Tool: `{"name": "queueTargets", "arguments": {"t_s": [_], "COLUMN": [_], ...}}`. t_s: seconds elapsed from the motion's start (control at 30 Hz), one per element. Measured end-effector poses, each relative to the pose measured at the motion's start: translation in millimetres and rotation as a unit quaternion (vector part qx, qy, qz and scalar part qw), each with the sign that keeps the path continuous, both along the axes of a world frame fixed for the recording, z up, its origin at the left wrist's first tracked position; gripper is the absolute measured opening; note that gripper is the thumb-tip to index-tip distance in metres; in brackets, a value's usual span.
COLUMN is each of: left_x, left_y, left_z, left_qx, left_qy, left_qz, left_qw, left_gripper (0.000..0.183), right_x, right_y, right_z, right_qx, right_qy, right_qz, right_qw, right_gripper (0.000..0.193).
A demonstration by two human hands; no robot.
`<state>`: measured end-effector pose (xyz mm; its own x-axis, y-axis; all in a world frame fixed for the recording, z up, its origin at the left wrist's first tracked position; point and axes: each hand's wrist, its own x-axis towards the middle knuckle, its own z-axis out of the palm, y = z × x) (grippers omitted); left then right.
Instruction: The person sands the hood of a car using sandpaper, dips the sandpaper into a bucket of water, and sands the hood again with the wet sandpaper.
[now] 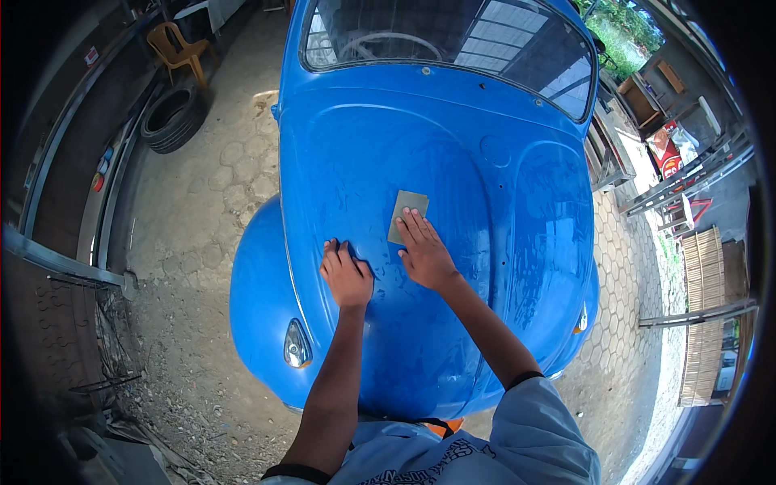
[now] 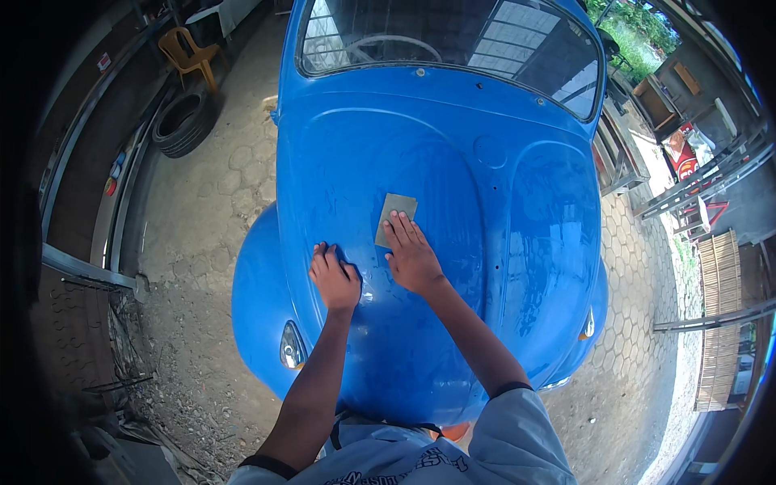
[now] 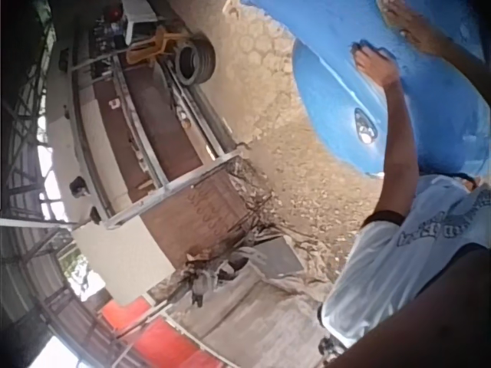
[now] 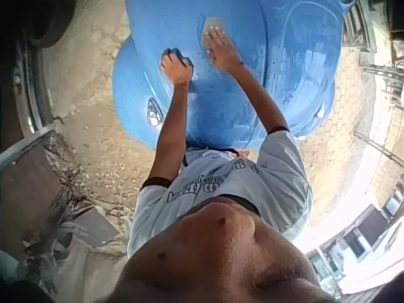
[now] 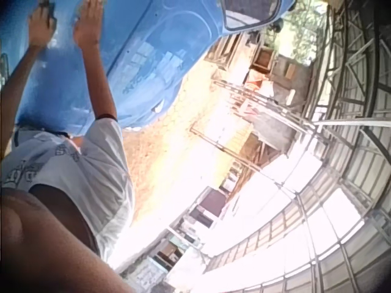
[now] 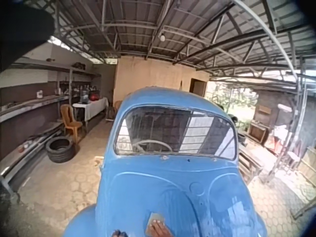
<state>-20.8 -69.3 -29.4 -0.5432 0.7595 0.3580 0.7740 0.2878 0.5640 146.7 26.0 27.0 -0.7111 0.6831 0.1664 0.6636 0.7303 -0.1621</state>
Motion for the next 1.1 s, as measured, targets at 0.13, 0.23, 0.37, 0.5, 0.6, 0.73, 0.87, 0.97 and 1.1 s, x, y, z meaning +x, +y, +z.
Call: {"name": "queueTargets", "arguments": {"t_s": [0.13, 0.23, 0.37, 0.5, 0.6, 0.73, 0.87, 0.97, 1.1], "left_x": [2.3, 4.9, 3.6, 2.8, 2.8, 7.8, 1.5, 3.7, 9.2], "left_y": [0.8, 4.8, 5.2, 2.4, 2.8, 5.4, 0.9, 1.8, 3.9], "left_z": [2.1, 4.1, 1.3, 1.8, 2.4, 4.1, 3.8, 0.7, 3.7], "left_qx": [-0.003, 0.0, 0.002, -0.002, -0.004, 0.003, -0.001, -0.005, -0.01], "left_qy": [-0.006, -0.009, -0.011, -0.005, -0.002, -0.006, 0.006, 0.004, 0.002], "left_qz": [-0.005, -0.008, -0.008, -0.002, 0.001, -0.004, 0.007, 0.005, 0.001], "left_qw": [1.0, 1.0, 1.0, 1.0, 1.0, 1.0, 1.0, 1.0, 1.0], "left_gripper": [0.044, 0.044, 0.044, 0.043, 0.042, 0.043, 0.043, 0.043, 0.043], "right_x": [23.8, 21.5, 5.8, -3.3, -3.0, 8.1, 6.0, 7.7, 10.6], "right_y": [-6.3, 11.3, 7.0, -4.3, 4.5, 26.9, 37.3, 44.8, 53.0], "right_z": [3.9, 3.1, 10.1, 16.2, 17.8, 19.7, 36.4, 36.2, 10.3], "right_qx": [0.0, 0.019, 0.037, 0.06, 0.009, 0.021, -0.083, -0.162, -0.215], "right_qy": [0.046, 0.061, 0.091, 0.1, 0.093, 0.127, 0.247, 0.349, 0.439], "right_qz": [0.01, 0.003, -0.04, -0.045, -0.046, -0.012, -0.03, -0.123, -0.138], "right_qw": [0.999, 0.998, 0.994, 0.992, 0.995, 0.992, 0.965, 0.915, 0.861], "right_gripper": [0.05, 0.04, 0.035, 0.035, 0.032, 0.026, 0.018, 0.011, 0.017]}}
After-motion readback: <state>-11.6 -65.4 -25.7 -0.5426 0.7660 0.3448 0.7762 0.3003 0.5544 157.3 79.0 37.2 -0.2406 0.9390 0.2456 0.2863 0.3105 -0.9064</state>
